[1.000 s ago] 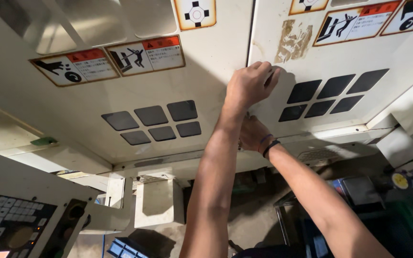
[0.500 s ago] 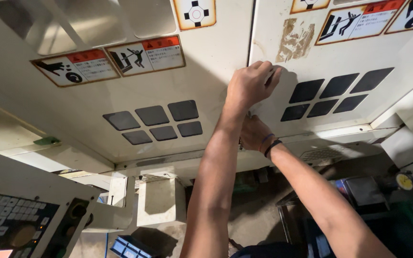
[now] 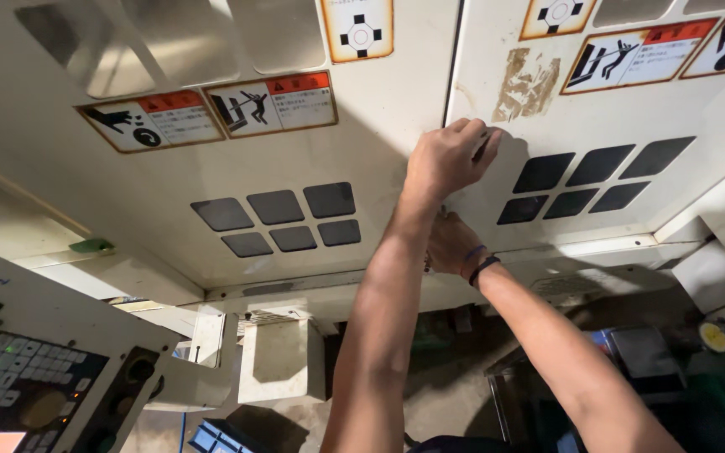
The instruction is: The person uses a wrench to loosen and remove a bolt from a large industrial machine. They open the machine door, briefly reach inside to adjust or inspect internal components, then close the door and reinsert the bolt, tightening it with the wrench.
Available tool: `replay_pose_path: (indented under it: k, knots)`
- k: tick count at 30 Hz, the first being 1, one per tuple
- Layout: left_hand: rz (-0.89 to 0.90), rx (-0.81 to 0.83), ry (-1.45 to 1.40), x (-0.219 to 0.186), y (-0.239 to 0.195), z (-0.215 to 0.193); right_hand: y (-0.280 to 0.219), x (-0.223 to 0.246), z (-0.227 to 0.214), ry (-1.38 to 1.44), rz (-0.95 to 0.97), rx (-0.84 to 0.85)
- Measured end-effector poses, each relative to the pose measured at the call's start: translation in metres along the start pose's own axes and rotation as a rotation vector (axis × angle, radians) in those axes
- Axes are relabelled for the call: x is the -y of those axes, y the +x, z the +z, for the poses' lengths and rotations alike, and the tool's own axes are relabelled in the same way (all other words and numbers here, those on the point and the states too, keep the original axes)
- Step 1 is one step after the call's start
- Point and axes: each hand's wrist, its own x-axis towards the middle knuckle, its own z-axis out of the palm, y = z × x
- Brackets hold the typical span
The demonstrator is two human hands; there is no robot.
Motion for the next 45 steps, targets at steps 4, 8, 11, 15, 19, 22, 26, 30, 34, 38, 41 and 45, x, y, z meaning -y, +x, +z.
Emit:
replay_pose_path:
  k: [4,8,11,15,19,22,26,30,34,38,41,45]
  knots:
    - [0.001,0.011,0.008,-0.001,-0.001,-0.001,-0.002,0.001,0.002,-0.008,0.026,0.122]
    - [0.009,0.01,0.008,-0.002,0.0,-0.004,-0.001,0.0,0.002,0.022,0.011,0.042]
    - [0.007,0.011,-0.015,-0.003,0.0,-0.005,-0.002,0.001,0.001,-0.009,0.007,0.076]
    - [0.02,0.003,-0.007,-0.004,0.001,-0.007,-0.002,0.001,-0.003,-0.017,0.012,0.119]
    - [0.01,0.007,-0.002,-0.005,0.001,-0.007,-0.001,0.001,-0.003,-0.025,0.031,0.138]
    - [0.013,-0.009,-0.014,-0.005,0.0,-0.006,-0.001,0.001,-0.003,-0.005,0.033,0.122]
    - [0.012,-0.025,-0.033,-0.004,0.0,-0.005,-0.001,0.002,-0.006,0.024,0.025,0.131]
    - [0.011,-0.023,-0.027,-0.003,-0.001,-0.004,0.001,0.002,-0.011,0.046,0.026,0.085]
    - [0.001,-0.012,-0.009,-0.002,-0.001,-0.004,0.001,0.003,-0.015,0.012,0.021,0.132]
    - [-0.005,-0.011,-0.008,-0.004,-0.001,-0.004,0.001,0.003,-0.017,0.035,0.049,0.187]
    - [-0.008,-0.01,-0.014,-0.004,-0.001,-0.005,0.001,0.004,-0.018,0.027,0.05,0.164]
    - [-0.002,-0.009,0.001,-0.004,-0.001,-0.005,0.001,0.004,-0.019,0.043,0.04,0.079]
